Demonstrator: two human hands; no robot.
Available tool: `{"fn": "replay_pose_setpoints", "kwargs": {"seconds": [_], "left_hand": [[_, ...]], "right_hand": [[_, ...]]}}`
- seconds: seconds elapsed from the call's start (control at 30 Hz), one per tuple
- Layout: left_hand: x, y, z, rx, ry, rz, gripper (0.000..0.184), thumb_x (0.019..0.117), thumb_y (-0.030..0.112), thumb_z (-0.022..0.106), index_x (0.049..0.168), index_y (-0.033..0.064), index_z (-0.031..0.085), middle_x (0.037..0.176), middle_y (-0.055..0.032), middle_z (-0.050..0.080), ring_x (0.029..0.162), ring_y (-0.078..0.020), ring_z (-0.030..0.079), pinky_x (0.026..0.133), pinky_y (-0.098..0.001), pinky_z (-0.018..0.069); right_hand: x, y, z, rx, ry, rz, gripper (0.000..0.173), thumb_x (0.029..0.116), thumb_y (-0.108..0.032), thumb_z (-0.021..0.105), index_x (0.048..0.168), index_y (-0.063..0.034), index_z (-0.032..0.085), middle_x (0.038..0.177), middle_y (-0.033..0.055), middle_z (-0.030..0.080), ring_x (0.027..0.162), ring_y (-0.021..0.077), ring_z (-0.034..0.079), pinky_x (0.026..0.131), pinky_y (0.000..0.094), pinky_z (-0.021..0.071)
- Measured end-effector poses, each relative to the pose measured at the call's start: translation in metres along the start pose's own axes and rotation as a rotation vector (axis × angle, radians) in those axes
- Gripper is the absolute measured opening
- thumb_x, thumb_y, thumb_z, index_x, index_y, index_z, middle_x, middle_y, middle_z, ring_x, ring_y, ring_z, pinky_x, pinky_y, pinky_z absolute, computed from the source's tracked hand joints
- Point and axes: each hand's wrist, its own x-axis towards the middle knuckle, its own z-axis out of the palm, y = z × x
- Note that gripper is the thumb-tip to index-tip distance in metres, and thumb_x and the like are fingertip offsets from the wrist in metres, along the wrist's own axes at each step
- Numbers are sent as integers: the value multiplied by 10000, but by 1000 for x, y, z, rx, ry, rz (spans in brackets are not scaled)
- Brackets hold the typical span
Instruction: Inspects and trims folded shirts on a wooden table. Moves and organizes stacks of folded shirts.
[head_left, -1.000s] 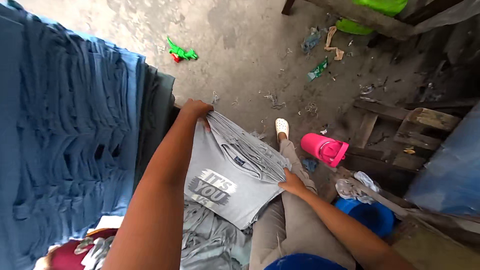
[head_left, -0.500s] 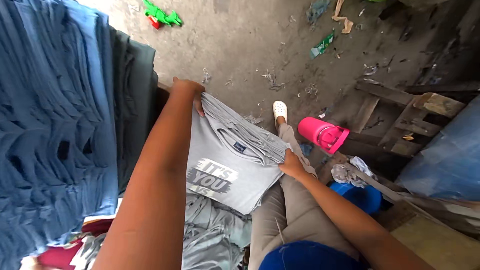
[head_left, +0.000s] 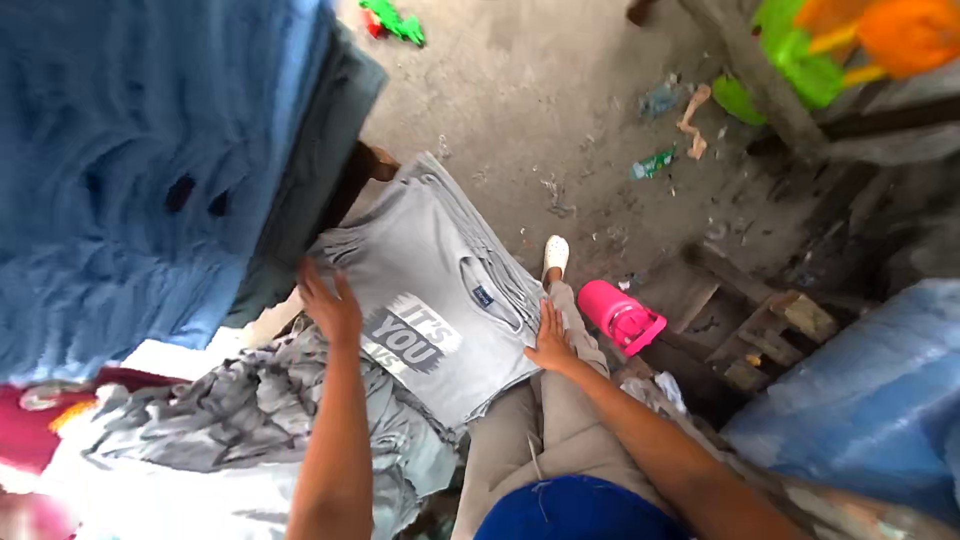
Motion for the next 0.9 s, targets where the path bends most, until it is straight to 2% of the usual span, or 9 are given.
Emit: {"fn": "replay_pose_setpoints", "kwargs": {"seconds": [0.1,0.23,0.37,0.43,0.5,0.6,0.7,0.77,0.9], "left_hand": [[-99,-36,30,-188,6,-212,707,1071,256,496,1598,-77,163,1669,-308,127,1546,-447,187,1251,-561,205],[-215,-35,69,-380,-120,-471,723,1054,244,529,1582,-107,181,1628,-340,230,1518,-440,280,1251,-510,254],[-278,-21,116,-519,16,-881,692,1069,334,515,1567,-83,278,1578,-338,345,1487,-461,335,1236,-549,259],[-290,-9,135,-512,87,-1045,680,1072,413,478,1550,-55,355,1564,-328,377,1479,-483,329,1218,-603,246],[-277,0,140,-471,194,-1141,666,1079,455,429,1509,-54,431,1537,-328,417,1464,-493,351,1200,-634,250],[-269,6,140,-410,280,-1206,684,1077,511,390,1438,-56,523,1458,-330,508,1400,-510,433,1159,-658,295],[-279,-2,141,-529,282,-1211,832,951,608,606,1440,-59,516,1452,-349,497,1395,-522,426,1171,-653,289],[-287,-9,137,-733,257,-1308,843,891,518,756,1435,-71,497,1419,-363,508,1366,-503,462,1143,-653,330],[-298,-26,128,-1012,226,-1363,719,887,327,816,1398,-69,502,1322,-356,571,1255,-496,549,1057,-664,411]], "right_hand": [[-8,-6,-35,-47,-80,-45,1159,827,-231,783,1620,36,-18,1685,295,-19,1553,487,98,1187,681,246],[-17,-63,-90,-162,149,-200,1110,800,-240,810,1592,98,110,1632,386,107,1493,537,246,1164,628,342],[11,-156,-124,-438,318,-706,693,850,-224,695,1444,73,498,1588,326,329,1474,507,317,1186,633,298],[38,-199,-133,-634,266,-910,539,937,-260,624,1385,37,585,1566,288,403,1487,502,302,1195,688,209],[70,-254,-142,-790,153,-1044,496,997,-276,590,1394,22,584,1565,259,423,1502,456,305,1210,679,187],[107,-327,-143,-976,-13,-1102,580,1056,-320,527,1498,45,441,1574,271,398,1482,422,362,1208,584,299],[143,-384,-108,-1051,-167,-1071,714,1061,-460,494,1548,43,352,1555,273,426,1450,413,420,1188,565,346],[148,-407,-72,-998,-281,-985,790,1041,-521,518,1548,57,337,1508,303,465,1410,436,461,1165,602,353],[148,-425,-13,-777,-283,-896,856,936,-524,696,1519,35,411,1509,267,482,1438,363,437,1204,536,323]]}}
